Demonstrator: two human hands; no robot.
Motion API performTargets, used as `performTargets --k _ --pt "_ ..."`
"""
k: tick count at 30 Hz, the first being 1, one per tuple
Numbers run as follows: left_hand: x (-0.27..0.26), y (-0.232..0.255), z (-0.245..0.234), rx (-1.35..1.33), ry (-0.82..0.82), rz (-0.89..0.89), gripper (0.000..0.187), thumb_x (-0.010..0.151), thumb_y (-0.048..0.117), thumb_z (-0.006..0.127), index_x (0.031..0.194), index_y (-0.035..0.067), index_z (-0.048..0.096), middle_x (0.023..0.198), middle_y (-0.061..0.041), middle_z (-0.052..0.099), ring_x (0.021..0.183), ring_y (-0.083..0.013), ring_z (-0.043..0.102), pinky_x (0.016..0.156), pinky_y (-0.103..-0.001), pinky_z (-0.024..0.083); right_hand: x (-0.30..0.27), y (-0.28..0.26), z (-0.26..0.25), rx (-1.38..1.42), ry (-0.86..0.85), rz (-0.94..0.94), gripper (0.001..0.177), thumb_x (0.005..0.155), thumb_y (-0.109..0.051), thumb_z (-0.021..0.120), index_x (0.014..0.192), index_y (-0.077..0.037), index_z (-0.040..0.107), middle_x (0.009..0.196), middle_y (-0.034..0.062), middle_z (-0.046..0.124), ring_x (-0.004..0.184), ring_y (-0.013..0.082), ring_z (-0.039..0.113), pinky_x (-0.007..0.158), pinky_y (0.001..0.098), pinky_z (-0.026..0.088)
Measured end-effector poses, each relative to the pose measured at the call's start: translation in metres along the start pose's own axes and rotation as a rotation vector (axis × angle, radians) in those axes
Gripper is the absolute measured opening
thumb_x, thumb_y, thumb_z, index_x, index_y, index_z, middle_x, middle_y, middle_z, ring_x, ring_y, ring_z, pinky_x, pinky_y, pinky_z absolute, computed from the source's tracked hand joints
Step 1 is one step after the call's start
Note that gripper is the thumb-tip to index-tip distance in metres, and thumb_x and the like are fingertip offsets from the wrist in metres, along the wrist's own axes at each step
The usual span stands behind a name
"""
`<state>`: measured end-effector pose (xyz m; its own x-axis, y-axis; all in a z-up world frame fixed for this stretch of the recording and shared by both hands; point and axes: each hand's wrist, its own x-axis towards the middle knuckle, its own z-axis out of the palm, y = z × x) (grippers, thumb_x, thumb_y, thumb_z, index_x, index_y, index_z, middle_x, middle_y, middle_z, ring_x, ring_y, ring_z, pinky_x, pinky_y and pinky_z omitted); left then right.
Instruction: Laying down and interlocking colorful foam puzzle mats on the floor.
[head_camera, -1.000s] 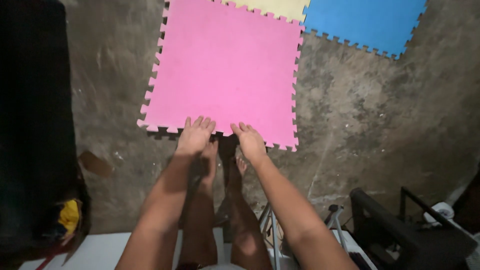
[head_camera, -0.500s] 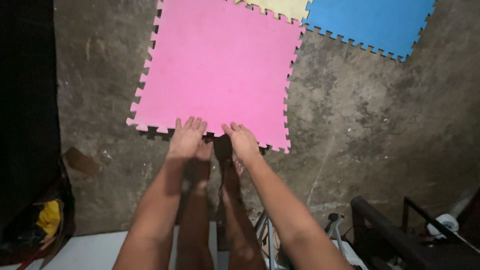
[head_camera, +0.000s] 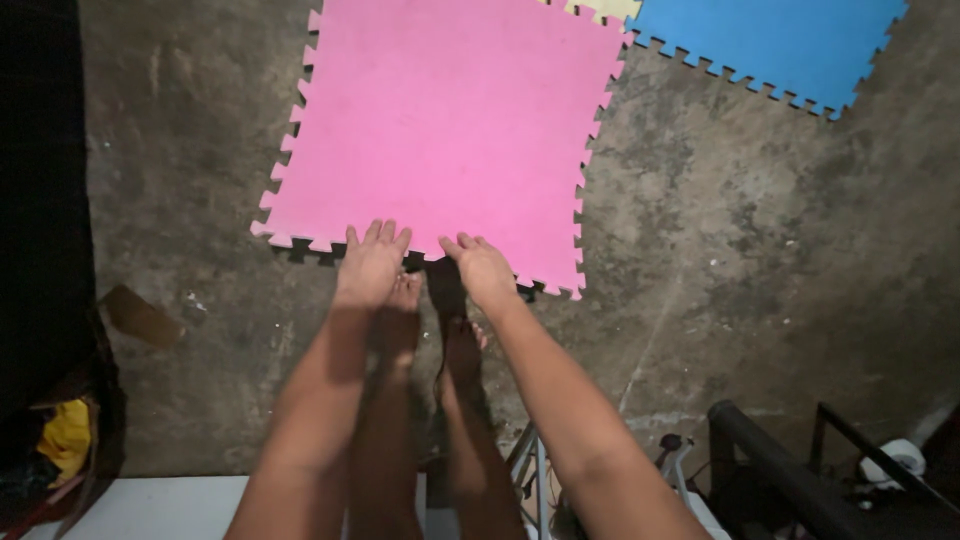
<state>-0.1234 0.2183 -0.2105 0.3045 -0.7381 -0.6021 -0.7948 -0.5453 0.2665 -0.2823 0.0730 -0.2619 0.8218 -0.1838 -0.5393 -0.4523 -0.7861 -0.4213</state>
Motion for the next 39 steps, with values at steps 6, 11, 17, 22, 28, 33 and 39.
performTargets --k 6,11,17,22,28,33,39 --pt "0.0 -0.003 0.0 0.052 -0.119 -0.042 0.087 0.069 0.032 0.08 0.147 0.014 0.044 0.15 -0.013 0.046 0.145 -0.0325 0.037 0.111 -0.067 0.029 0.0 -0.01 0.008 0.017 0.012 0.009 0.063 0.086 -0.003 0.051 0.145 -0.021 0.057 0.146 0.0176 0.057 0.128 0.0381 0.058 0.11 0.0424 0.044" --pt "0.017 -0.027 0.076 0.143 0.045 -0.015 0.06 0.09 0.013 0.06 0.148 0.019 0.049 0.153 -0.01 0.049 0.143 -0.0294 0.041 0.111 -0.066 0.033 0.003 -0.008 0.014 0.008 0.037 -0.003 0.06 0.087 -0.003 0.051 0.144 -0.02 0.058 0.143 0.0186 0.059 0.127 0.039 0.059 0.108 0.0439 0.046" --pt "0.02 -0.033 0.083 0.149 0.045 -0.016 0.051 0.094 0.015 0.054 0.145 0.019 0.052 0.148 -0.008 0.053 0.142 -0.0293 0.046 0.107 -0.064 0.039 0.007 -0.01 0.025 0.024 0.047 0.017 0.058 0.089 -0.004 0.05 0.144 -0.02 0.059 0.143 0.0196 0.059 0.127 0.0414 0.058 0.107 0.0458 0.047" --pt "0.017 -0.035 0.091 0.165 0.046 -0.021 0.049 0.095 0.016 0.054 0.143 0.021 0.054 0.142 -0.007 0.056 0.139 -0.0279 0.049 0.104 -0.062 0.042 0.007 -0.01 0.041 0.025 0.026 0.032 0.059 0.087 -0.004 0.052 0.144 -0.021 0.058 0.145 0.0199 0.058 0.127 0.0419 0.058 0.107 0.0454 0.047" --pt "0.018 -0.033 0.087 0.125 -0.037 -0.048 0.048 0.095 0.018 0.053 0.144 0.023 0.052 0.142 -0.009 0.055 0.136 -0.0304 0.05 0.096 -0.059 0.048 0.009 -0.018 0.037 0.017 -0.082 0.047 0.066 0.086 -0.001 0.054 0.149 -0.022 0.052 0.15 0.0174 0.051 0.131 0.0405 0.054 0.108 0.045 0.046" --pt "0.024 -0.036 0.11 0.097 -0.043 -0.029 0.056 0.095 0.014 0.053 0.151 0.021 0.045 0.148 -0.018 0.049 0.132 -0.0343 0.052 0.096 -0.058 0.048 0.005 -0.015 0.056 0.134 -0.115 0.075 0.062 0.092 -0.008 0.057 0.152 -0.022 0.047 0.151 0.0163 0.049 0.132 0.0416 0.052 0.108 0.0465 0.045" --pt "0.027 -0.012 0.054 0.036 0.018 0.026 0.068 0.09 0.007 0.054 0.156 0.016 0.039 0.155 -0.021 0.041 0.139 -0.0363 0.046 0.103 -0.054 0.046 0.006 -0.009 0.032 0.096 0.051 0.077 0.068 0.086 0.0 0.058 0.151 -0.016 0.048 0.151 0.0232 0.049 0.131 0.0444 0.052 0.107 0.0476 0.046"
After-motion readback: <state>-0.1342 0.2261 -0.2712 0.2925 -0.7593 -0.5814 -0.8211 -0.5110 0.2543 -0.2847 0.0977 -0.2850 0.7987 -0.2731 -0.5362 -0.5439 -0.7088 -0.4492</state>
